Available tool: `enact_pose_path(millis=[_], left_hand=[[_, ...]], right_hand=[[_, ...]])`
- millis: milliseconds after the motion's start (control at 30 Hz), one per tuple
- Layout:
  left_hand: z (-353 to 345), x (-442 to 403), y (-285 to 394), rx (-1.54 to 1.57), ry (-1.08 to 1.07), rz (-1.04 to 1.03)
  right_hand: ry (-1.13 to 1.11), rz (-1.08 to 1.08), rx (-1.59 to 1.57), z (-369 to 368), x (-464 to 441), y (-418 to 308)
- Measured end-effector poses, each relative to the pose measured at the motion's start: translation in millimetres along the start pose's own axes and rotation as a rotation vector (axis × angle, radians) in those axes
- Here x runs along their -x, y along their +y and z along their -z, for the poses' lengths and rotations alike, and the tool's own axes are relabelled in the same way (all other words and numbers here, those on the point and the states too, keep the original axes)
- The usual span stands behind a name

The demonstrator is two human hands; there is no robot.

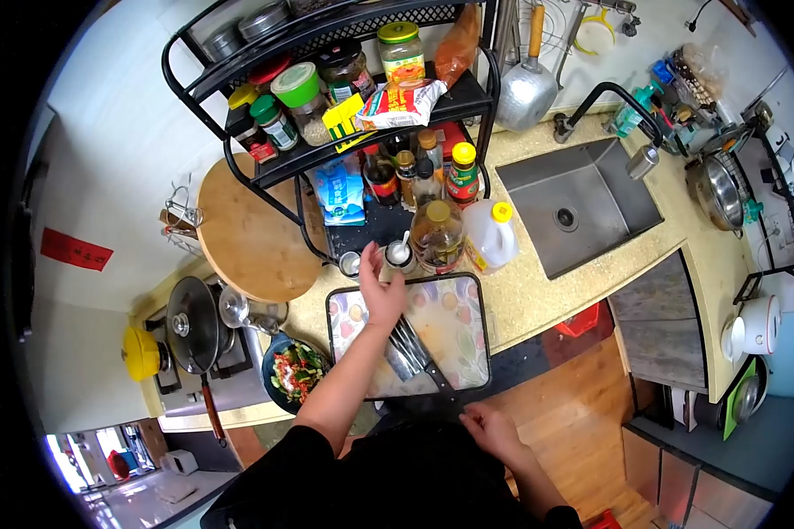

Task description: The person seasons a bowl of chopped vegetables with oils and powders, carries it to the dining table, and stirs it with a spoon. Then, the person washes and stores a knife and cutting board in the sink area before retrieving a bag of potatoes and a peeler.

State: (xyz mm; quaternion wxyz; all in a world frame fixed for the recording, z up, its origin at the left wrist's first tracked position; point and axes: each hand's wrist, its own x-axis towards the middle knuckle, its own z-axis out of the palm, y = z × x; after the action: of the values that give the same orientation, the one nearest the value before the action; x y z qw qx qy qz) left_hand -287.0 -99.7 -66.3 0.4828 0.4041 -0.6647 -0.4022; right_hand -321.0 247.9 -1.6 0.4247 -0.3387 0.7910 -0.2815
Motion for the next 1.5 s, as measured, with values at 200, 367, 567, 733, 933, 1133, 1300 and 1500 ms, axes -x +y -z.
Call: enact_pose_path(millis=[200,367,567,733,933,1133,1300,1500], left_hand=[[-22,-131,49,-0.316,-0.206,-0.428],[-48,-186,63,-0.78,-0.556,-0.331],[-42,-186,65,-0.686,-0.521,-0.347],[-10,-167,60,-0.633,-0.364,-0.375],[69,-124,134,-0.578,-0.208,-0.513],[149,-49,219,-0.57,-0.29,-0.463],[181,30,233,-0.415,-0.468,-0.257],[232,63,217,-0.287,-0.751,-0.33]], right_hand=[[0.004,0.005,0.018,1,0,4],[0.008,-0.067,0.003,3,9,10],[0.017,-0.072,-0.023,0,17,13],[0.014,0.019,-0.002,-3,11,11],[0.043,0.232,-0.012,6,-6,-32],[0.364,0.59,0.098,7,-52,-139],[0.307,0.752,0.006,-30,-63,-183],[-0.221,0.488,-0.188,-48,-40,-147]])
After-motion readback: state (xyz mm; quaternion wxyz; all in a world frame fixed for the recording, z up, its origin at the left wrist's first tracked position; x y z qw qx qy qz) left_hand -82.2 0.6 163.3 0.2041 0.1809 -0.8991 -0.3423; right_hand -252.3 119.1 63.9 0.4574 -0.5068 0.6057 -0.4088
